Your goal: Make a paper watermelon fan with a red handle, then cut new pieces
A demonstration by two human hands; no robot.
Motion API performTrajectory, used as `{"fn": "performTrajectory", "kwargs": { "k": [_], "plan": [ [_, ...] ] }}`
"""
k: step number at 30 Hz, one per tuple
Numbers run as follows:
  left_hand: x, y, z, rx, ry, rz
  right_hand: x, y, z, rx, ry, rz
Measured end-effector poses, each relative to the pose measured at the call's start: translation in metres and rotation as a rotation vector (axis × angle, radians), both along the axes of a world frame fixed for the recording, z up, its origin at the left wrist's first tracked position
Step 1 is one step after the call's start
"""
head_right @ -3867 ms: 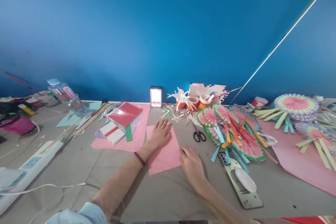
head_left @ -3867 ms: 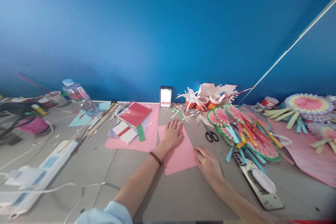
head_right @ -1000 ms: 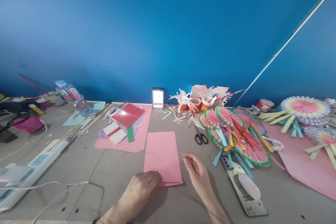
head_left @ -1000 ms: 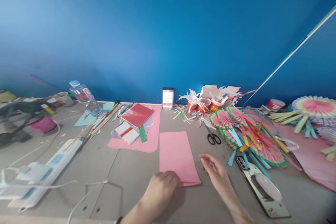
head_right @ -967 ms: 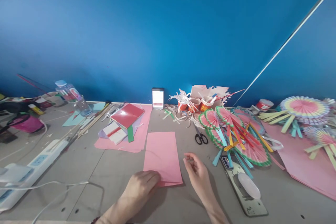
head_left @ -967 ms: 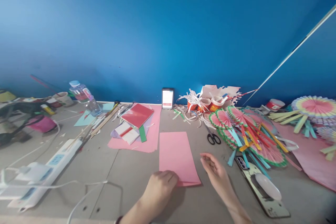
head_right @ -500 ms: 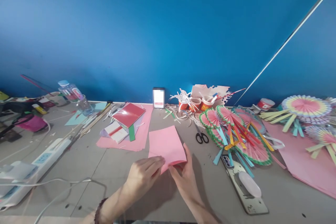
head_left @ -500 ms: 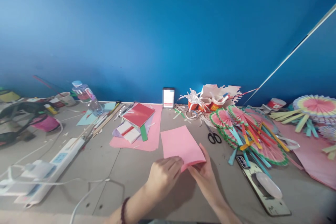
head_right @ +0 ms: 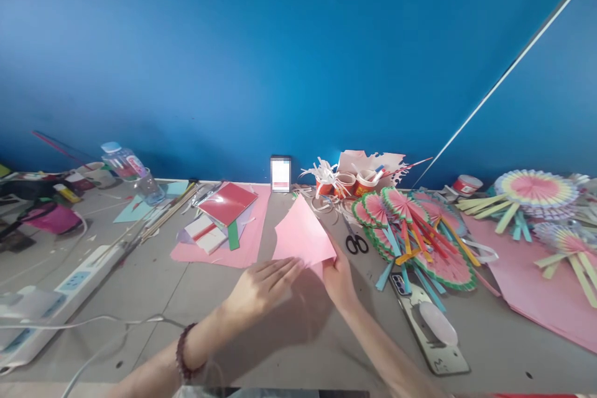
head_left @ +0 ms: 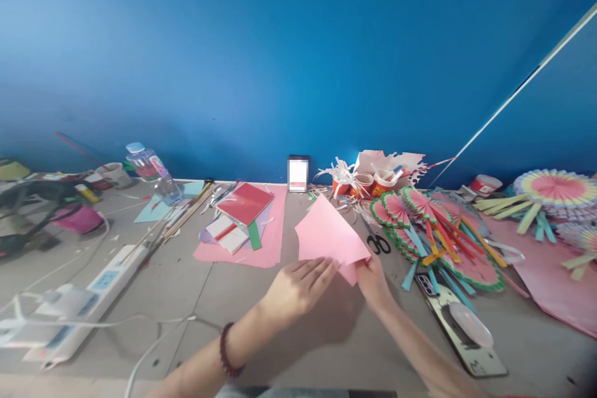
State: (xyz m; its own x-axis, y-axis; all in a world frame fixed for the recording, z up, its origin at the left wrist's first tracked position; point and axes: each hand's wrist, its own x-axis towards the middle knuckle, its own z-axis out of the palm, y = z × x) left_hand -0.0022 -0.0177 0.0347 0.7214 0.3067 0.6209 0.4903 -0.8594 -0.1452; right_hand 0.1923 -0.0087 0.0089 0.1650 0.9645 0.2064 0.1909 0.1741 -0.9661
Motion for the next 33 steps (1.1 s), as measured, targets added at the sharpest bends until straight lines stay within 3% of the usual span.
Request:
{"fn": "performTrajectory", "kwargs": {
  "k": [5,8,10,12,16,20,24,28,33],
  "plan": [
    [-0.023,0.004,0.012,0.148,0.050,-0.017,0.021,0.007,0.033,0.549,-0.674,0.071],
    [-0.039,0.006,0.007,0.205,0.057,0.030,0.024,0.005,0.037,0.726,-0.991,0.103],
    [-0.048,0.008,-0.003,0.180,0.085,0.082,0.023,0.006,0.027,0.687,-1.109,0.104],
    [-0.056,0.011,-0.016,0.134,0.126,0.143,0.022,0.008,0.010,0.539,-1.178,0.163],
    [-0.065,0.013,-0.045,-0.065,0.237,0.188,0.024,0.011,-0.020,0.204,-1.199,0.440],
    [-0.064,0.011,-0.054,-0.333,0.295,0.283,0.029,0.012,-0.022,0.007,-1.097,0.653],
    [-0.045,0.021,-0.041,-0.396,0.248,0.376,0.033,0.027,-0.014,0.044,-0.997,0.553],
    [-0.010,0.053,-0.031,-0.390,0.204,0.452,0.029,0.064,-0.017,0.106,-0.999,0.470],
    [0.023,0.102,-0.046,-0.409,0.135,0.580,0.017,0.112,-0.033,0.153,-1.012,0.450]
  ]
}}
